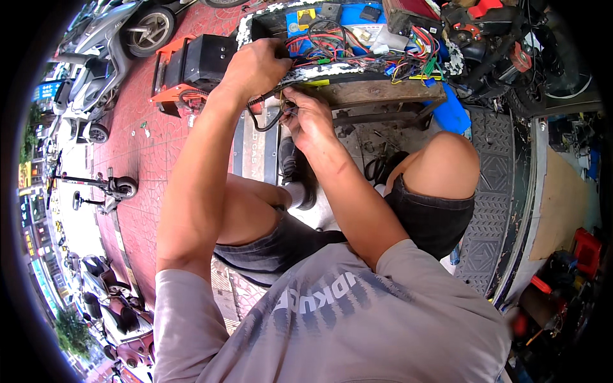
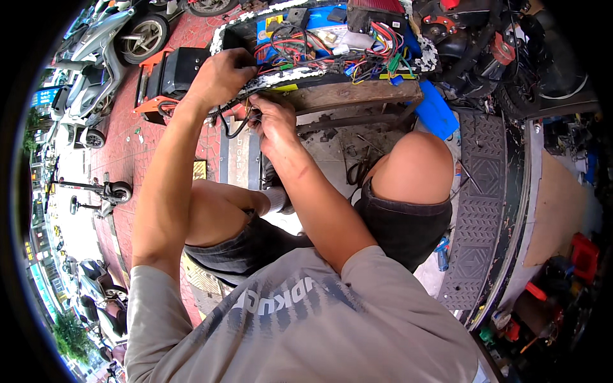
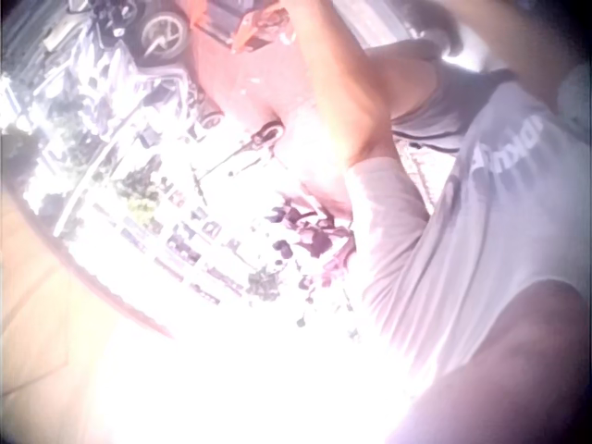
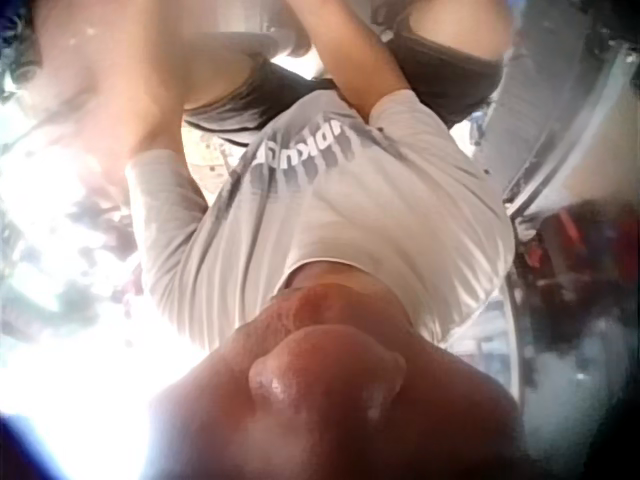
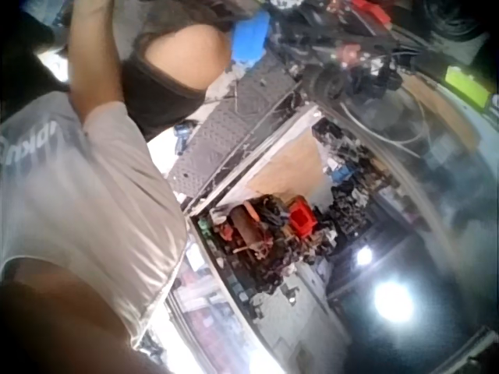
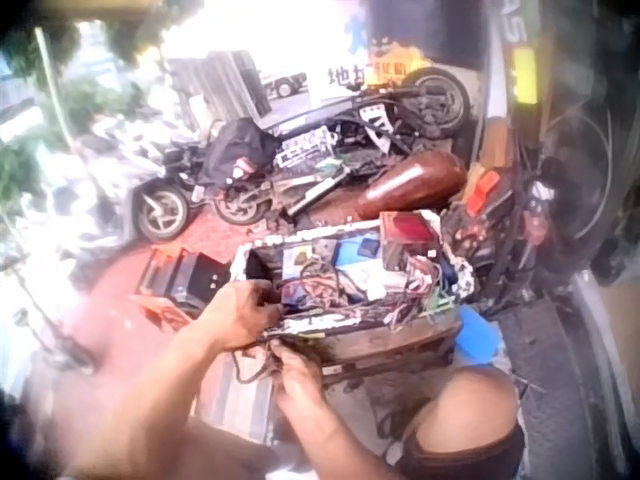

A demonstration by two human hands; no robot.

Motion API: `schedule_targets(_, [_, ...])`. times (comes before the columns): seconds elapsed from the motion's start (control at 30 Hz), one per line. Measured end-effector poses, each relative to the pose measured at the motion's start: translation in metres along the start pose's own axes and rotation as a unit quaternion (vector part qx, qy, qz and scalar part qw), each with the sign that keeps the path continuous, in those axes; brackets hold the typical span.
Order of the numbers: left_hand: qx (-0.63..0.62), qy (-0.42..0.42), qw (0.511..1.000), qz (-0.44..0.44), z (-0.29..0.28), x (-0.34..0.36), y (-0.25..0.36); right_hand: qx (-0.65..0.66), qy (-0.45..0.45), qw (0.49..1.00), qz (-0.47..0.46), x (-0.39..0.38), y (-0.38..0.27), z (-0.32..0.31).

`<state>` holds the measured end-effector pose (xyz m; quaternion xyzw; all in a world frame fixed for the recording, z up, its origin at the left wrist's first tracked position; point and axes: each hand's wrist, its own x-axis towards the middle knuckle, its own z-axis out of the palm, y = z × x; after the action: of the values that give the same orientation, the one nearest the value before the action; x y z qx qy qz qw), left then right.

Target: The person repairs the wiring of an electric vehicle by stripping wire insulation, joining wires by hand, and tightening connections using a screwdriver.

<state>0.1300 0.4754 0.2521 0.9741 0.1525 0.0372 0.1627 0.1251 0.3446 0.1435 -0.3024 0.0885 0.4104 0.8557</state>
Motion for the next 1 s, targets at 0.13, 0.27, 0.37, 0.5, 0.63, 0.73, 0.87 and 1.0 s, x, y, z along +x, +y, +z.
schedule_targets(0.13, [-0.052,-0.028,0.998,-0.028,-0.004,0.010,-0.010,0.009,0.031,0.999,-0.019,-0.016,-0.005,0.001])
schedule_targets(0.27, [-0.006,0.008,0.997,-0.077,0.003,0.017,-0.015,0.019,0.049,0.994,-0.091,-0.024,-0.007,-0.004])
schedule_targets(0.37, [0.045,0.030,0.992,-0.114,0.007,0.022,-0.017,0.070,0.017,0.995,-0.069,-0.028,-0.012,-0.007])
schedule_targets(0.5, [0.070,0.020,0.990,-0.121,0.010,0.019,-0.013,0.126,0.000,0.992,-0.002,-0.029,-0.016,-0.011])
schedule_targets(0.63, [0.069,0.038,0.992,-0.101,0.012,0.009,-0.010,0.113,0.015,0.991,0.069,-0.020,-0.017,-0.022])
schedule_targets(0.73, [0.055,0.086,0.991,-0.081,0.016,0.003,-0.012,0.012,0.023,0.996,0.083,-0.017,-0.022,-0.022])
schedule_targets(0.87, [0.027,0.098,0.993,-0.063,0.014,-0.001,-0.014,-0.124,-0.012,0.989,0.074,-0.021,-0.026,-0.021])
schedule_targets(1.0, [-0.013,0.096,0.995,-0.034,0.008,-0.010,-0.009,-0.175,-0.042,0.983,0.044,-0.017,-0.023,-0.021])
